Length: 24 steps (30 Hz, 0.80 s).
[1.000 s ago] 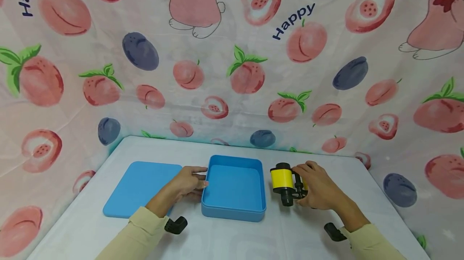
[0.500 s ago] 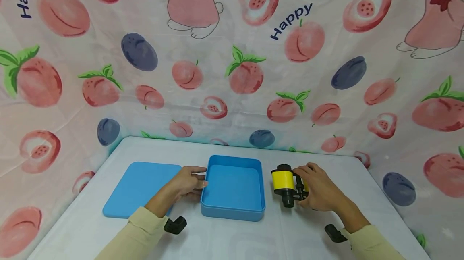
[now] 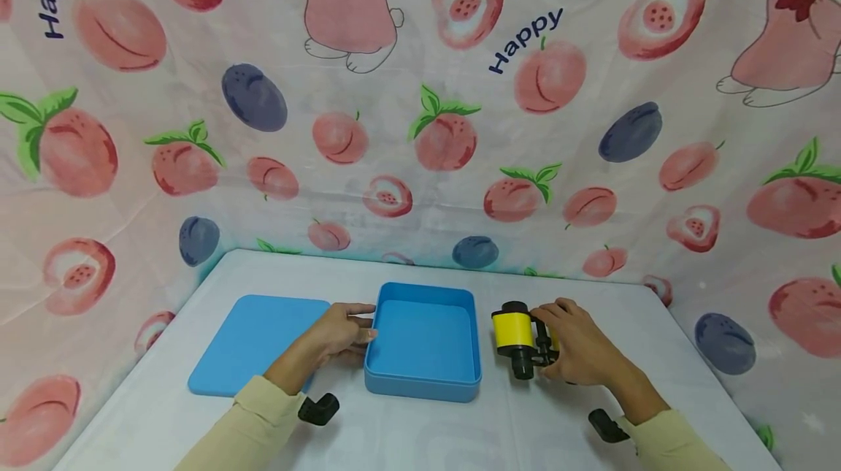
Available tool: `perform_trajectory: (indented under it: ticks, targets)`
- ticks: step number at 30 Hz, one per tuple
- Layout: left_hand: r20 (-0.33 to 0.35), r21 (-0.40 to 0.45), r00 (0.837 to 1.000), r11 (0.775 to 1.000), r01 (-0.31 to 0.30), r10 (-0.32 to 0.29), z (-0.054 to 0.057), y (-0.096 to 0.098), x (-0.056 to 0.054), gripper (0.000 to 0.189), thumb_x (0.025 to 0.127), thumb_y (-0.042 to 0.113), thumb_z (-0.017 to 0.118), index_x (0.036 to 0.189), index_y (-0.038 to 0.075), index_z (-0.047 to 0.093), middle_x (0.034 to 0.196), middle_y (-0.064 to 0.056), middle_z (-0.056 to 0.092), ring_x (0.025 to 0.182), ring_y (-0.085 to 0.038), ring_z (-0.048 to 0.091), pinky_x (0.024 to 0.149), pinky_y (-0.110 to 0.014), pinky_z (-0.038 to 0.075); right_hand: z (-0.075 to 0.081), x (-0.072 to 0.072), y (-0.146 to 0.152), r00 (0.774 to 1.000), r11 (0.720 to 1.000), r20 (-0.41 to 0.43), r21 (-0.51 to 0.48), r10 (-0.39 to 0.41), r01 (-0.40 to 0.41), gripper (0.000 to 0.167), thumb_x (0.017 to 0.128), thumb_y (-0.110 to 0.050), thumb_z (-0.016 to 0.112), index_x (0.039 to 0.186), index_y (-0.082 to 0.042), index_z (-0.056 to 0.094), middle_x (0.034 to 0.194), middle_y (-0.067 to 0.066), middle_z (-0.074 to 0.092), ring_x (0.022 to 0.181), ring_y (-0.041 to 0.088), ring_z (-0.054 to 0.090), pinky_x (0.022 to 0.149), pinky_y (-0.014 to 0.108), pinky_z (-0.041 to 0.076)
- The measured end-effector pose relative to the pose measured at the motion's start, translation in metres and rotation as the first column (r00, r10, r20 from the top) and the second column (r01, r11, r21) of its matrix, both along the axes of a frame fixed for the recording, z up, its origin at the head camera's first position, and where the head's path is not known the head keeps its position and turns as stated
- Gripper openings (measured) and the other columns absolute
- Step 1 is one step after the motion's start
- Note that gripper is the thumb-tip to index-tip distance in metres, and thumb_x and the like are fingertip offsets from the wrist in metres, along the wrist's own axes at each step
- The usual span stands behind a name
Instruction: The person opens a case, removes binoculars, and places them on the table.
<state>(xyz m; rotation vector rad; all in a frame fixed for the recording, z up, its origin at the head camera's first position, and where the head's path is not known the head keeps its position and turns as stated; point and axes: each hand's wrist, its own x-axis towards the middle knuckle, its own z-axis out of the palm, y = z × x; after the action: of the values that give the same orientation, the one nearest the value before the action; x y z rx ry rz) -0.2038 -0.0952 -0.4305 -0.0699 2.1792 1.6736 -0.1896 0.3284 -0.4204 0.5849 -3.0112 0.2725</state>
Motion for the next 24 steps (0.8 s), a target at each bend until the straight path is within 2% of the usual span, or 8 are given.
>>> perform_trajectory:
  ticks: [24]
  targets:
    - [0.003,-0.011,1.0,1.0,-0.005,0.005,-0.002,0.001,-0.001,0.059,0.1,0.003,0.066,0.155,0.001,0.045,0.148,-0.031,0.056,0.111,-0.039,0.074,0.088,-0.05,0.063,-0.011,-0.003,-0.003,1.0,1.0,0.028,0.006,-0.004,0.004,0.096,0.063,-0.038,0.099,0.144,-0.006,0.057,0.144,0.014,0.061,0.14,0.046,0.042,0.113,0.073,0.037]
